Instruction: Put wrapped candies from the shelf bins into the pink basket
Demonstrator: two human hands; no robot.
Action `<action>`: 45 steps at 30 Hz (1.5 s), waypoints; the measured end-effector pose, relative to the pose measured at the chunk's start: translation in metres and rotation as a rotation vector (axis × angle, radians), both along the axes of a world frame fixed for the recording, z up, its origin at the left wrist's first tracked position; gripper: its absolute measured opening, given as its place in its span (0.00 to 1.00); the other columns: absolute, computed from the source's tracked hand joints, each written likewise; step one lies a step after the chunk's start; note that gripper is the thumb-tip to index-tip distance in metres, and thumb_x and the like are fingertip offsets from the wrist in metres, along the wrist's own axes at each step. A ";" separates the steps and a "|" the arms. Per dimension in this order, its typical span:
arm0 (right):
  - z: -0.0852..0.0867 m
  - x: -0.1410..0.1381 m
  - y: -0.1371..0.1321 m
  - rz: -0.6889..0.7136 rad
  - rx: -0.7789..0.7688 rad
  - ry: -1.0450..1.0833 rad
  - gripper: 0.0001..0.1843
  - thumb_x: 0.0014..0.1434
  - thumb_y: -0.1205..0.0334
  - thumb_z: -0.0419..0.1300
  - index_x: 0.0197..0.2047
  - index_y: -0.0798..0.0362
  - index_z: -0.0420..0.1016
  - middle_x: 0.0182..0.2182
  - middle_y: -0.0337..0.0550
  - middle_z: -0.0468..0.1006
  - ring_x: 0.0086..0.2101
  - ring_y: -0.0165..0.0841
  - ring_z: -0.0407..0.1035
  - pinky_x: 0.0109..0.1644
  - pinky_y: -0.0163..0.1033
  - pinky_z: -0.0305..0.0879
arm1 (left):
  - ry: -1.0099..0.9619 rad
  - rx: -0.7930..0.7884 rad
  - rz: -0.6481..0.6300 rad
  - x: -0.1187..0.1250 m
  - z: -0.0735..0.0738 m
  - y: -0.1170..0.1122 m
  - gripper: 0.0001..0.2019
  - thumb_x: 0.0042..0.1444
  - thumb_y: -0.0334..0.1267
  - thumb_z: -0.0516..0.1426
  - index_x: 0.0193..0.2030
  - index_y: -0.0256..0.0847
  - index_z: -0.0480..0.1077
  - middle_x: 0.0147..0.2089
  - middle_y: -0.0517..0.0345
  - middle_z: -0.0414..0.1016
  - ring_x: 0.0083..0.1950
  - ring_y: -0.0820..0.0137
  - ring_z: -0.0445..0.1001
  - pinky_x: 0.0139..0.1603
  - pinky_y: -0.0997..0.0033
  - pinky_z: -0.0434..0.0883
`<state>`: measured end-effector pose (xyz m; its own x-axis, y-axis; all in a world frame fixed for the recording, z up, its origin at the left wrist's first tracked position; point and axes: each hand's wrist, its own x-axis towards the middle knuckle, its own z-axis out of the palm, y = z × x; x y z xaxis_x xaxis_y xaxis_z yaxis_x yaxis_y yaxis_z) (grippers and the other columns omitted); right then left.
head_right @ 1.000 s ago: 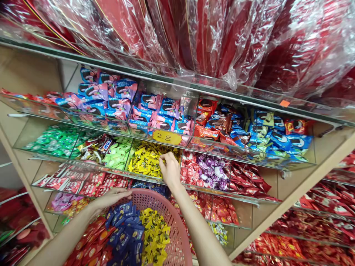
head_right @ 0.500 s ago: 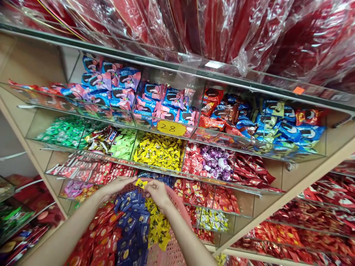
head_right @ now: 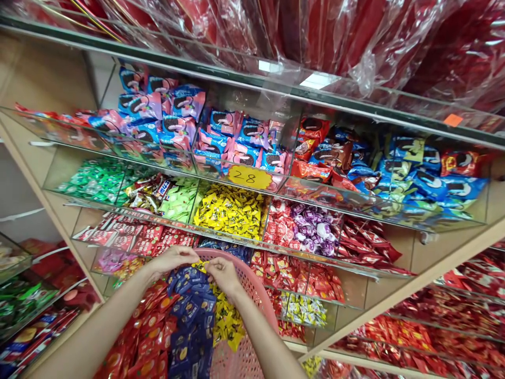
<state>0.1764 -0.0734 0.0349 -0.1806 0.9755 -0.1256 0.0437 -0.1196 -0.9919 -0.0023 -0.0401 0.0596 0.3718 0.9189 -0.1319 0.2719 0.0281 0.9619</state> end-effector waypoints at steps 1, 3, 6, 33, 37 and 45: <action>0.000 0.000 0.000 -0.014 0.010 0.007 0.15 0.43 0.51 0.59 0.27 0.55 0.68 0.17 0.33 0.68 0.17 0.23 0.59 0.19 0.28 0.51 | 0.006 -0.005 -0.002 0.000 -0.001 0.000 0.15 0.37 0.46 0.59 0.29 0.37 0.73 0.30 0.58 0.75 0.34 0.68 0.70 0.35 0.73 0.64; -0.001 0.000 0.001 -0.035 0.035 0.022 0.15 0.43 0.51 0.59 0.27 0.56 0.68 0.17 0.33 0.68 0.17 0.23 0.58 0.20 0.28 0.51 | 0.015 -0.011 0.001 0.001 -0.002 0.001 0.15 0.37 0.46 0.59 0.29 0.37 0.73 0.29 0.58 0.75 0.34 0.68 0.70 0.35 0.73 0.64; -0.003 0.001 0.002 -0.046 0.042 0.029 0.15 0.43 0.52 0.60 0.26 0.57 0.67 0.17 0.34 0.69 0.17 0.23 0.59 0.20 0.29 0.51 | 0.005 -0.010 0.026 0.002 -0.002 0.001 0.15 0.36 0.46 0.60 0.28 0.37 0.73 0.30 0.58 0.75 0.33 0.68 0.70 0.35 0.73 0.64; -0.018 -0.001 0.006 -0.061 0.068 0.101 0.18 0.43 0.48 0.59 0.25 0.55 0.65 0.15 0.33 0.66 0.16 0.23 0.57 0.19 0.29 0.50 | -0.012 -0.050 -0.013 0.002 -0.005 0.005 0.16 0.39 0.47 0.59 0.32 0.38 0.74 0.34 0.57 0.75 0.36 0.68 0.70 0.37 0.74 0.64; -0.012 0.002 0.005 -0.079 0.059 0.135 0.16 0.43 0.50 0.60 0.26 0.55 0.66 0.15 0.33 0.67 0.16 0.23 0.57 0.20 0.29 0.51 | 0.024 -0.039 -0.004 0.002 -0.004 0.005 0.15 0.37 0.46 0.60 0.30 0.36 0.74 0.31 0.57 0.75 0.34 0.68 0.71 0.35 0.73 0.65; -0.010 0.005 0.004 -0.047 0.048 0.144 0.15 0.44 0.51 0.59 0.25 0.55 0.66 0.17 0.34 0.68 0.17 0.23 0.58 0.21 0.29 0.52 | -0.020 -0.057 -0.024 0.003 -0.001 0.002 0.16 0.38 0.47 0.60 0.31 0.38 0.73 0.32 0.59 0.75 0.34 0.69 0.70 0.37 0.73 0.65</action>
<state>0.1816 -0.0696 0.0248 -0.1470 0.9876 -0.0548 -0.1040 -0.0705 -0.9921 0.0009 -0.0381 0.0589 0.3968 0.9009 -0.1757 0.2536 0.0763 0.9643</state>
